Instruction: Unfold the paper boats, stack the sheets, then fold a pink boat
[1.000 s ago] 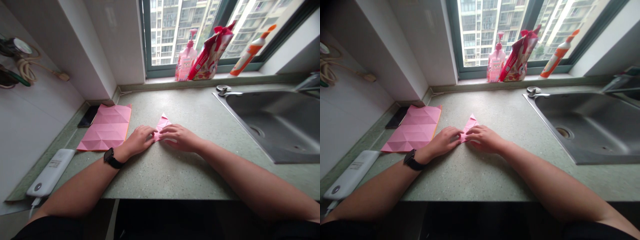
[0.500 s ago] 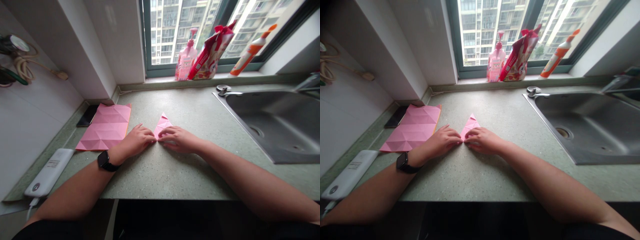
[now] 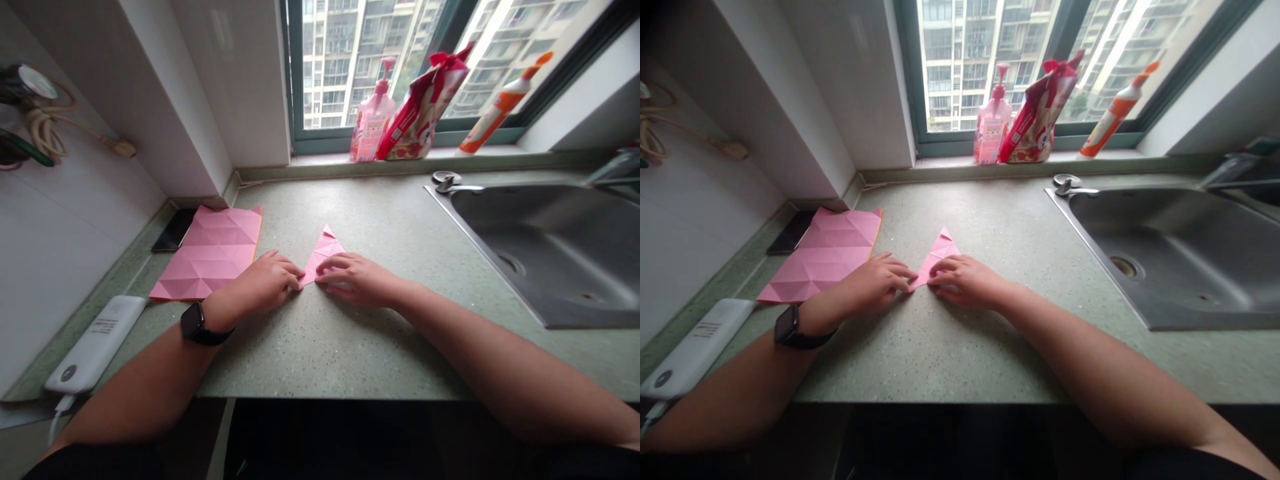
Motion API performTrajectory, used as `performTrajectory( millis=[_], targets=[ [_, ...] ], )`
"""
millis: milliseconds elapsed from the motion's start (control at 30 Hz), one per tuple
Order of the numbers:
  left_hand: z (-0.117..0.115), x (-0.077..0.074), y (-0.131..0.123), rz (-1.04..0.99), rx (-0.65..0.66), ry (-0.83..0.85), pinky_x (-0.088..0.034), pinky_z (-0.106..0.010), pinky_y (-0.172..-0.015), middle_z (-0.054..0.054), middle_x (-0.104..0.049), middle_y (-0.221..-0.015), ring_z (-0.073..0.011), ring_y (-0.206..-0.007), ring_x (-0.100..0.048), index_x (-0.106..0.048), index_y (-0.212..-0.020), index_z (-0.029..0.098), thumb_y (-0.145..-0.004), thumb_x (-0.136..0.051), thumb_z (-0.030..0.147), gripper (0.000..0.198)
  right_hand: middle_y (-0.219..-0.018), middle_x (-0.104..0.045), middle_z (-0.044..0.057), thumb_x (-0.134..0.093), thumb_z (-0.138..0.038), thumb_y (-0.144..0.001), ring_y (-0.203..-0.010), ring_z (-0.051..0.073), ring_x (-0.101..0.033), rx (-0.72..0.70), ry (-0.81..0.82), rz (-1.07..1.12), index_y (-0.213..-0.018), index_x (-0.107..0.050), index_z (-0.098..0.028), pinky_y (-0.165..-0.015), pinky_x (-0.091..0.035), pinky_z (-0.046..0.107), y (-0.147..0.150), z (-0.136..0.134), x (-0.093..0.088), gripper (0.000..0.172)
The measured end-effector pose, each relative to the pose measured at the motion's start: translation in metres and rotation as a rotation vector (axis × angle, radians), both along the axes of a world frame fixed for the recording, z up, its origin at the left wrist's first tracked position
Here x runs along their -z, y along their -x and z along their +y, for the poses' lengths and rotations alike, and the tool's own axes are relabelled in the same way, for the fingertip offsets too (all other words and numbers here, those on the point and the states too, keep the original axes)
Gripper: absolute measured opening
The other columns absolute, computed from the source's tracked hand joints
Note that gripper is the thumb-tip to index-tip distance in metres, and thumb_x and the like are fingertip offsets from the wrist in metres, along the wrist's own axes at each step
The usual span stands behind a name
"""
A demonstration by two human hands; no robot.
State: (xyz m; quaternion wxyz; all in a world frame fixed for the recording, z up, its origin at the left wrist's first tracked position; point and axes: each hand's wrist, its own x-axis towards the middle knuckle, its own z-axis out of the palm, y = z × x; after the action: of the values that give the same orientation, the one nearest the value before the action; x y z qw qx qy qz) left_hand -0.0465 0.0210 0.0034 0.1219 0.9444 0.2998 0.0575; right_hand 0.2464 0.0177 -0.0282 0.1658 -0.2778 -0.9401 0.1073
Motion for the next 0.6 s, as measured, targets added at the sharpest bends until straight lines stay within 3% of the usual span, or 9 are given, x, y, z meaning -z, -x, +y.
performTrajectory(
  millis=[167,400,600],
  targets=[
    [0.002,0.001,0.0,-0.005,0.02,0.001,-0.046,-0.044,-0.107,-0.001,-0.083,-0.128,-0.025,-0.116,-0.072,-0.087,-0.102,0.029,-0.092,-0.065,0.002,0.037,-0.138,-0.075,0.01,-0.071,-0.035,-0.105,-0.127,0.028,-0.068,0.031,-0.067,-0.039,-0.133,-0.08,-0.031,-0.112,-0.055,0.05,0.005,-0.005,-0.001,0.029],
    [0.001,-0.002,-0.002,0.011,0.039,-0.013,-0.046,-0.043,-0.104,0.0,-0.084,-0.119,-0.0249,-0.112,-0.073,-0.086,-0.099,0.028,-0.09,-0.064,0.0,0.037,-0.16,-0.061,0.013,-0.081,-0.045,-0.098,-0.152,0.037,-0.05,0.026,-0.107,-0.101,-0.145,-0.075,-0.033,-0.124,-0.046,0.059,0.016,-0.013,0.003,0.048],
    [-0.001,-0.003,-0.001,0.011,0.029,-0.029,-0.046,-0.042,-0.102,0.0,-0.084,-0.12,-0.0249,-0.111,-0.072,-0.087,-0.101,0.028,-0.091,-0.064,0.0,0.037,-0.161,-0.062,0.008,-0.074,-0.038,-0.104,-0.151,0.033,-0.053,0.087,-0.085,-0.088,-0.135,-0.08,-0.039,-0.125,-0.046,0.058,0.017,-0.012,0.002,0.031]
  ],
)
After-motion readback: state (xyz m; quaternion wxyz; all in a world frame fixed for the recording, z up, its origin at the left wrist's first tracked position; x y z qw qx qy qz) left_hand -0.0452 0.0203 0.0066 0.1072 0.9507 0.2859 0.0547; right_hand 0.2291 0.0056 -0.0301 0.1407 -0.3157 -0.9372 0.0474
